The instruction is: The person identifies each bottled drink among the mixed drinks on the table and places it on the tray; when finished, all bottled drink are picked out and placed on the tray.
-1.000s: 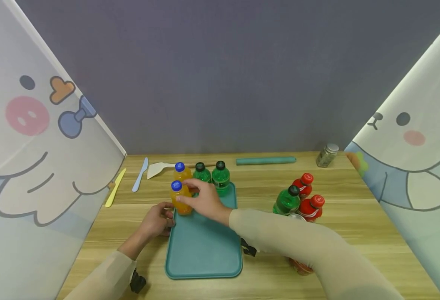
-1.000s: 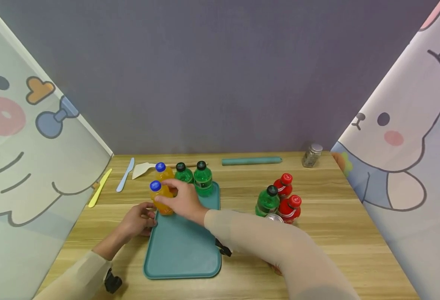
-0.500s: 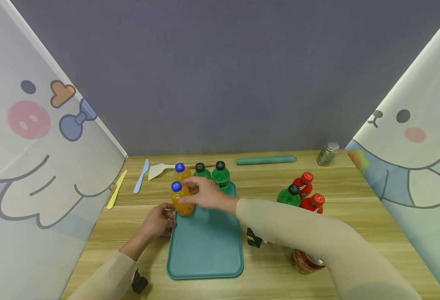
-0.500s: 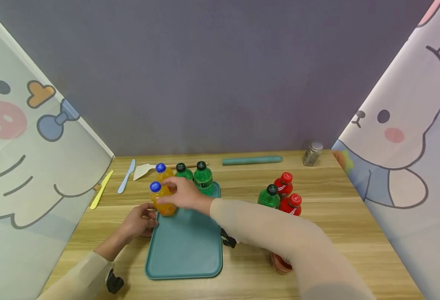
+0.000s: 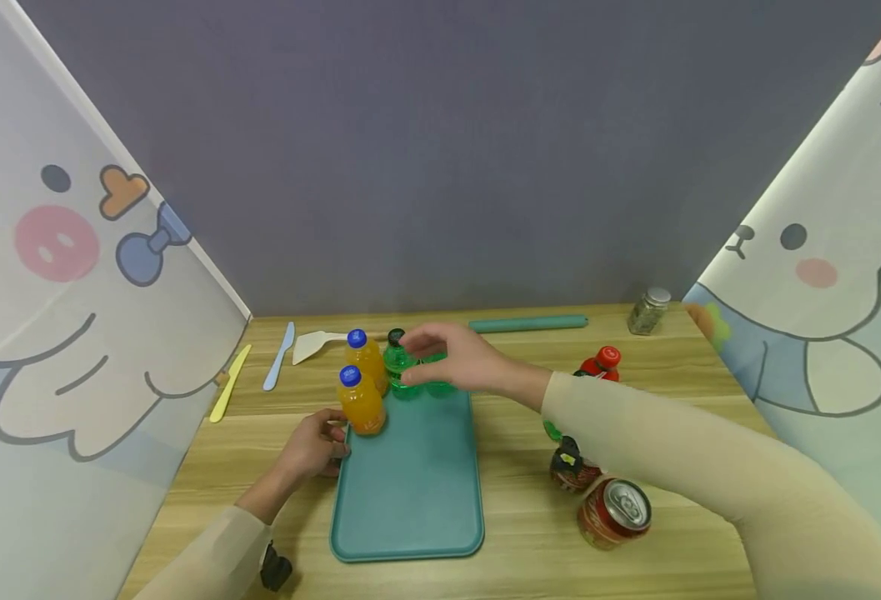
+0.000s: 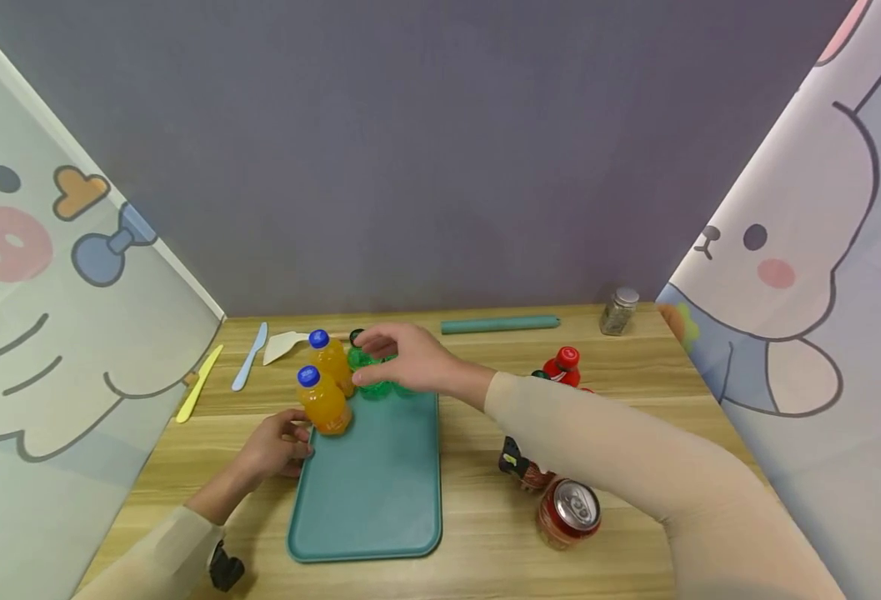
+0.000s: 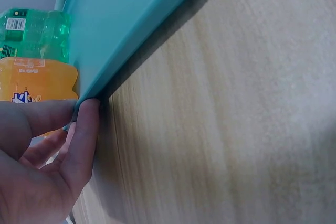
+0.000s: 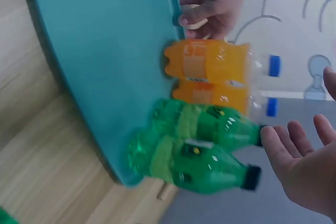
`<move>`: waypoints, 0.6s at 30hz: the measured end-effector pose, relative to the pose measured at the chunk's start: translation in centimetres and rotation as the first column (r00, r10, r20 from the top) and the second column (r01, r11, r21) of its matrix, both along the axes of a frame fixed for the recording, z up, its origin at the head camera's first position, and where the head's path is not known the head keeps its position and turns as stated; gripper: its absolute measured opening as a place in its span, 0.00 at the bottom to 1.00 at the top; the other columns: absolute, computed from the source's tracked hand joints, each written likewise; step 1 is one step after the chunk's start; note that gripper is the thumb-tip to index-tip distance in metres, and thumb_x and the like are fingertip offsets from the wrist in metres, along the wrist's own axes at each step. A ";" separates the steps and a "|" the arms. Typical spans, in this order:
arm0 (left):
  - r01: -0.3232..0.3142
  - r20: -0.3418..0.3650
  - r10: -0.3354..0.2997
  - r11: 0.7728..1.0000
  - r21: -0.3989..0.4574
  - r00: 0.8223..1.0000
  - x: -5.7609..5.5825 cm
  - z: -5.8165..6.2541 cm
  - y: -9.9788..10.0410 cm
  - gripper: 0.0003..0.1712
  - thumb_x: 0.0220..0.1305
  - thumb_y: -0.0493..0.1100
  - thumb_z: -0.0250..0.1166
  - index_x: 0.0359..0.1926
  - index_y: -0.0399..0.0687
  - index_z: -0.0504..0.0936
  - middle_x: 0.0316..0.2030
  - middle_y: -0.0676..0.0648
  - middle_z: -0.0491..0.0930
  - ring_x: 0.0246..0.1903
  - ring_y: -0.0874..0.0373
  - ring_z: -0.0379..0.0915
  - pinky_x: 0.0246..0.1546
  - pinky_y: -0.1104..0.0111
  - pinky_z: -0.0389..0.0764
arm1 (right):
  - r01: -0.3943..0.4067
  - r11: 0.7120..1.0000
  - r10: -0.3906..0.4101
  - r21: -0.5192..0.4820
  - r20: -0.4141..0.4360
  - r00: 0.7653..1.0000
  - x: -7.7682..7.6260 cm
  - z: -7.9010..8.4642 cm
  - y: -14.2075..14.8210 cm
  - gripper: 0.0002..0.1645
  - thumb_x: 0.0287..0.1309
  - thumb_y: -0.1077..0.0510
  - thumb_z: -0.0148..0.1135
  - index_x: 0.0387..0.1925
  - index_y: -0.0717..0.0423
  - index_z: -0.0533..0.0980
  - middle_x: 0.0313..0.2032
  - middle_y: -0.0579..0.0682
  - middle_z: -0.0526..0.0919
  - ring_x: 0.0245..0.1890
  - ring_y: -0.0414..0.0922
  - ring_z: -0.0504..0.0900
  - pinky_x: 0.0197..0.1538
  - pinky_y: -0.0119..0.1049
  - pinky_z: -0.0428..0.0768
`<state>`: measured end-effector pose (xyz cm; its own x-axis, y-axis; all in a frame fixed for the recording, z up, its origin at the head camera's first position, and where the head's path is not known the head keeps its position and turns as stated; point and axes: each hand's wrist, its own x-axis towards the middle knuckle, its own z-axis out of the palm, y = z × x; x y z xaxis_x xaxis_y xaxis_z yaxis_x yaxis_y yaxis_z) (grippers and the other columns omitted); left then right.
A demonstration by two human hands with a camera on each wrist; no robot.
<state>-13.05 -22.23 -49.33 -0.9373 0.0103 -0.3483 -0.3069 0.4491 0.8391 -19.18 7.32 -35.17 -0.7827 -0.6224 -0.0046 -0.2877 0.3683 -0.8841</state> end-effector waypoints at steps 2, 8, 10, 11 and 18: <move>0.000 0.001 0.000 1.000 0.006 1.000 0.0 0.1 0.0 0.33 0.57 0.21 0.65 0.64 0.34 0.72 0.39 0.41 0.74 0.30 0.54 0.74 0.25 0.59 0.87 | 0.003 1.000 -0.003 -0.022 -0.001 1.000 0.3 0.7 1.3 0.32 0.59 0.51 0.76 0.64 0.47 0.77 0.61 0.49 0.81 0.61 0.47 0.80 0.62 0.43 0.81; 0.000 0.001 0.000 1.000 0.002 1.000 -0.1 0.0 -0.2 0.34 0.55 0.21 0.66 0.64 0.34 0.72 0.39 0.41 0.74 0.30 0.53 0.75 0.25 0.58 0.87 | 0.047 0.995 -0.046 -0.087 0.009 0.999 1.4 2.8 5.5 0.31 0.59 0.55 0.75 0.64 0.48 0.76 0.61 0.47 0.80 0.63 0.47 0.79 0.60 0.44 0.83; 0.007 -0.001 -0.007 1.000 -0.006 1.000 -0.1 -0.1 -0.3 0.34 0.55 0.21 0.66 0.65 0.34 0.72 0.39 0.41 0.74 0.30 0.53 0.75 0.24 0.58 0.87 | 0.068 0.993 -0.068 -0.094 0.006 0.998 1.9 3.4 6.8 0.31 0.60 0.54 0.75 0.63 0.48 0.76 0.61 0.47 0.80 0.63 0.48 0.78 0.62 0.46 0.82; 0.010 -0.001 -0.010 1.000 -0.007 1.000 -0.1 -0.2 -0.3 0.34 0.55 0.21 0.66 0.65 0.34 0.71 0.39 0.41 0.74 0.30 0.53 0.75 0.25 0.58 0.87 | 0.079 0.992 -0.079 -0.097 0.005 0.997 2.1 3.6 7.4 0.31 0.60 0.54 0.75 0.63 0.49 0.76 0.61 0.48 0.80 0.64 0.49 0.78 0.63 0.47 0.81; 0.019 0.004 -0.019 1.000 -0.009 1.000 -0.1 -0.1 -0.3 0.35 0.56 0.22 0.67 0.65 0.34 0.71 0.39 0.40 0.74 0.30 0.53 0.75 0.25 0.58 0.87 | 0.133 0.986 -0.139 -0.095 -0.050 0.989 3.5 4.4 12.2 0.31 0.60 0.58 0.74 0.64 0.52 0.75 0.61 0.51 0.80 0.64 0.52 0.78 0.62 0.43 0.82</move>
<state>-13.14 -22.51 -49.40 -0.9355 0.0246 -0.3524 -0.3020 0.4621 0.8339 -15.71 19.56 -30.82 -0.8574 -0.5060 0.0941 -0.2909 0.3258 -0.8996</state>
